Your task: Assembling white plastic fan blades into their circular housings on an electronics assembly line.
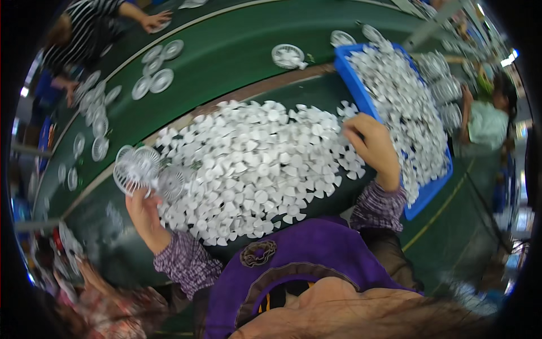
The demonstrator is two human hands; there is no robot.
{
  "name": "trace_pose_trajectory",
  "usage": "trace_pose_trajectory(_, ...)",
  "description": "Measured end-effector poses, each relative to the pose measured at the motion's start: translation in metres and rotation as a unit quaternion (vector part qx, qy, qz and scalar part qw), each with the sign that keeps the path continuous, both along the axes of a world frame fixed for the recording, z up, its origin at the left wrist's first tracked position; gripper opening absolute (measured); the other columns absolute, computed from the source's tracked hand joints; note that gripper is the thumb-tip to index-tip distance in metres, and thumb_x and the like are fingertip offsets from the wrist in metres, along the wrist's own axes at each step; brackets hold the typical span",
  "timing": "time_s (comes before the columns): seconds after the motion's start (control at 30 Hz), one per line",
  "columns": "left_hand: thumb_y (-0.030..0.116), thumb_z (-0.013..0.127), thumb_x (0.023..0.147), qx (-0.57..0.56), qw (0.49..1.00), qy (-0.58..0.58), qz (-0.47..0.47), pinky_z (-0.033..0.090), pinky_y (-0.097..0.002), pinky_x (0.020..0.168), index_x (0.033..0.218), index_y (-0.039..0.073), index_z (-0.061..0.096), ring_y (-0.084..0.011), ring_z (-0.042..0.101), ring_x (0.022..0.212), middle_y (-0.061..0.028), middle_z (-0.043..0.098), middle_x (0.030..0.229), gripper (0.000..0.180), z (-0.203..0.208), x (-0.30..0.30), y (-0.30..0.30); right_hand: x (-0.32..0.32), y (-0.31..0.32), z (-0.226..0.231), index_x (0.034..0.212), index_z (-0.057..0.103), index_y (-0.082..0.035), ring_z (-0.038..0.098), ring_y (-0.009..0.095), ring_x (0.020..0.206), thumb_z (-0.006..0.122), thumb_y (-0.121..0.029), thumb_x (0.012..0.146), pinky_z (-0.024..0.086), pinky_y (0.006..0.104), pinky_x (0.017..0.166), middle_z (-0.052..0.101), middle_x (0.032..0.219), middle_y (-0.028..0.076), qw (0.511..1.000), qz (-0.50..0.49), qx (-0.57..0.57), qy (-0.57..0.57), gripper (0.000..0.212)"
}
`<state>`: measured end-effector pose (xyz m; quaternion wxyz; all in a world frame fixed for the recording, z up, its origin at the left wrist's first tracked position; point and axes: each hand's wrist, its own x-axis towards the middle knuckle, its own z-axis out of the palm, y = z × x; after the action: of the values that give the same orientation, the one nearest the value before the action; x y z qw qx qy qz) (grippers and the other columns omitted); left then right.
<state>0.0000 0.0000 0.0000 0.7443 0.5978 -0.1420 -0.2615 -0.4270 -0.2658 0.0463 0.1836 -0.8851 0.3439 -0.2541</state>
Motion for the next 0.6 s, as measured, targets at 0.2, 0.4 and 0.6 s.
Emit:
trace_pose_trajectory(0.2,0.009,0.054,0.086,-0.097,0.987,0.103,-0.076,0.053,-0.0307,0.045,0.118,0.0,0.05,-0.0235,0.063,0.072,-0.0131,0.063,0.095,0.033,-0.003,-0.041,-0.033,-0.041,-0.043,-0.067,0.099,0.063,-0.001,0.059,0.033,0.084,0.062,-0.001,0.077,0.048,0.0355,0.073,0.06,0.096,0.015,0.99,-0.142,0.001,0.01,0.022)
trace_pose_trajectory(0.4,0.021,0.051,0.095,-0.096,0.977,0.176,-0.067,0.056,-0.047,0.079,0.119,0.0,0.055,-0.0278,0.063,0.099,-0.0144,0.063,0.11,0.032,0.0,-0.088,-0.058,-0.016,-0.077,-0.118,0.107,0.061,-0.002,0.054,0.038,0.098,0.056,0.003,0.074,0.046,0.0436,0.083,0.058,0.105,0.019,0.971,-0.186,-0.086,0.123,0.033)
trace_pose_trajectory(0.6,0.018,0.06,0.09,-0.06,0.967,0.173,-0.177,0.058,-0.0318,0.056,0.111,0.003,0.056,-0.017,0.066,0.076,-0.0067,0.064,0.095,0.027,-0.005,-0.117,-0.094,-0.005,-0.084,-0.113,0.089,0.061,0.0,0.054,0.039,0.073,0.05,-0.002,0.08,0.045,0.047,0.063,0.052,0.077,0.02,0.973,-0.106,-0.193,0.063,0.015)
